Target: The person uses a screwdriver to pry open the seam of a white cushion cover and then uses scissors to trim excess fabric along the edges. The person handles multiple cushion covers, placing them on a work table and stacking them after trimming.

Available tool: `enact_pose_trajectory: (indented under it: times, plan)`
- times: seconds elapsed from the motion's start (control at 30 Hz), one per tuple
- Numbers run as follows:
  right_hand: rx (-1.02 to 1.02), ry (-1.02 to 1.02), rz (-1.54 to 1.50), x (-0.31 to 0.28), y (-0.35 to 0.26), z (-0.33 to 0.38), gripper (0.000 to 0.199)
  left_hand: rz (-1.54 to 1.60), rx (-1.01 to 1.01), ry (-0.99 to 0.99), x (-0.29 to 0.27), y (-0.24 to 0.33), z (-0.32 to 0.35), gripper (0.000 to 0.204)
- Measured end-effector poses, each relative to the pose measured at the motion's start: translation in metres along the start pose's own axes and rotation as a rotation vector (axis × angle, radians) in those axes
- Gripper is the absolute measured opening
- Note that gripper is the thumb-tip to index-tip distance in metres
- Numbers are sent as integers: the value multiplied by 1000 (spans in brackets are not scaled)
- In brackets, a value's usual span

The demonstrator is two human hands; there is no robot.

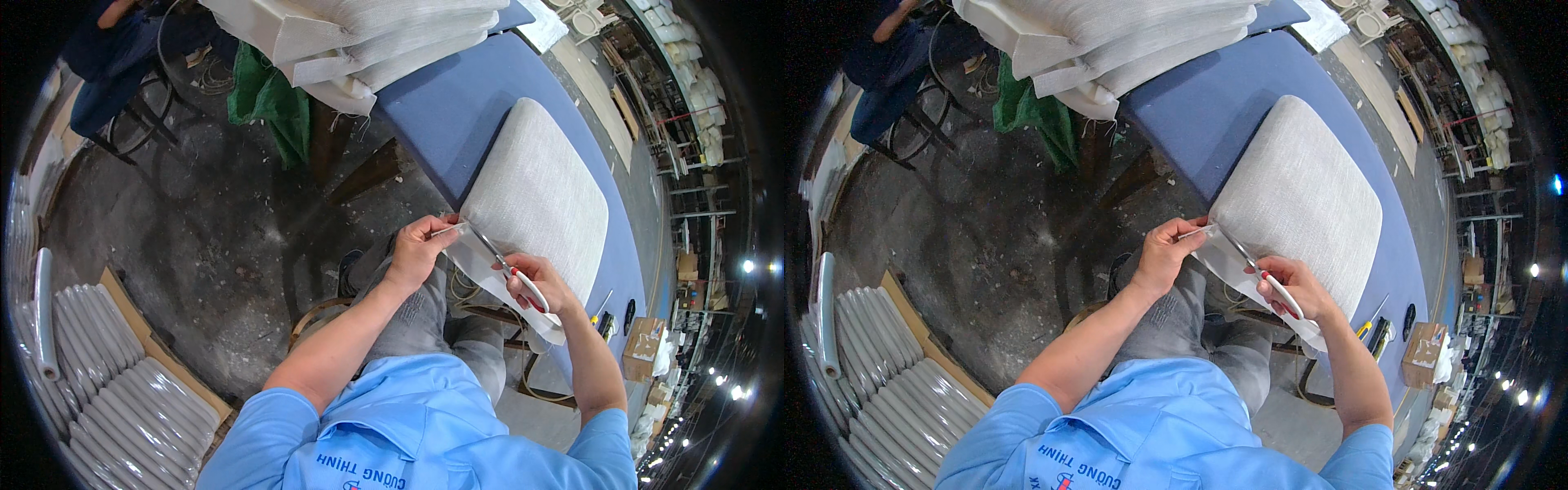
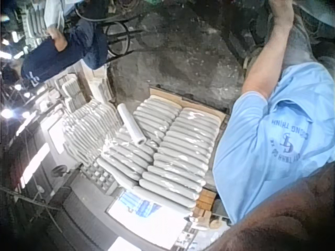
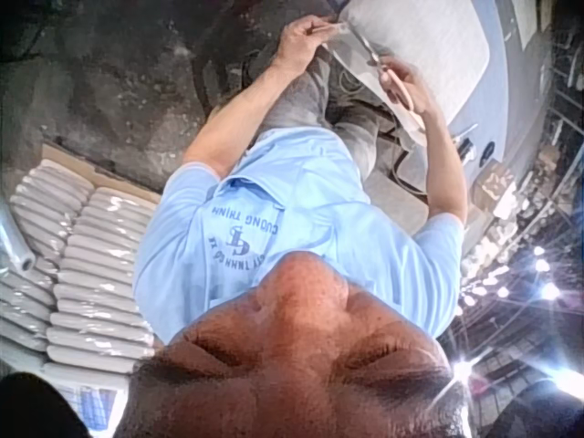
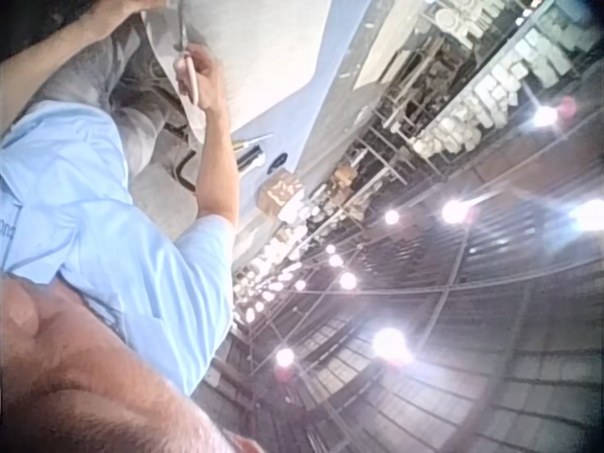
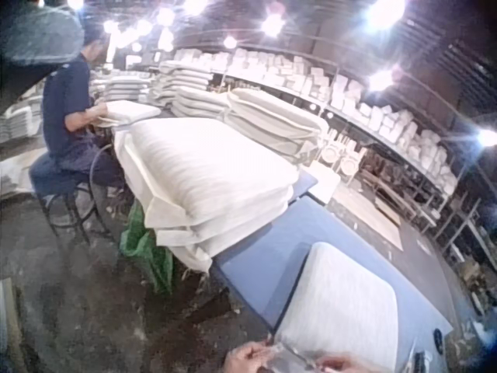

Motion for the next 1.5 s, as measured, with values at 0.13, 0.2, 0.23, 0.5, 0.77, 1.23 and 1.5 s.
enact_pose_trajectory:
  times: [0.13,0.2,0.23,0.5,0.77,1.23,1.5]
  plan:
    - [28,6,19,0,-4,-1,65,200,-125,-59,-5,-8,0,3]
    - [22,5,23,0,-4,-2,65,241,-122,-62,-3,-8,0,5]
    - [19,3,23,0,-3,-1,65,251,-131,-69,-2,-8,-1,5]
    - [16,24,43,1,-5,-4,59,139,-160,-72,-8,-11,0,4]
    - [-14,57,17,1,-1,-8,62,-369,47,28,9,13,10,8]
    - [-106,87,-21,1,11,-11,59,-556,181,85,15,20,12,12]
    - [-91,96,-1,1,10,-14,59,-711,190,63,20,22,13,12]
Point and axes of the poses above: each hand's wrist, its own z-axis away from the middle knuckle, its own x-axis out of the palm, y = z × x, the point moved 4 cm from there along -z, towards the middle knuckle, and after that the axes turned 10 degrees about -y, right-handed, at the moved point
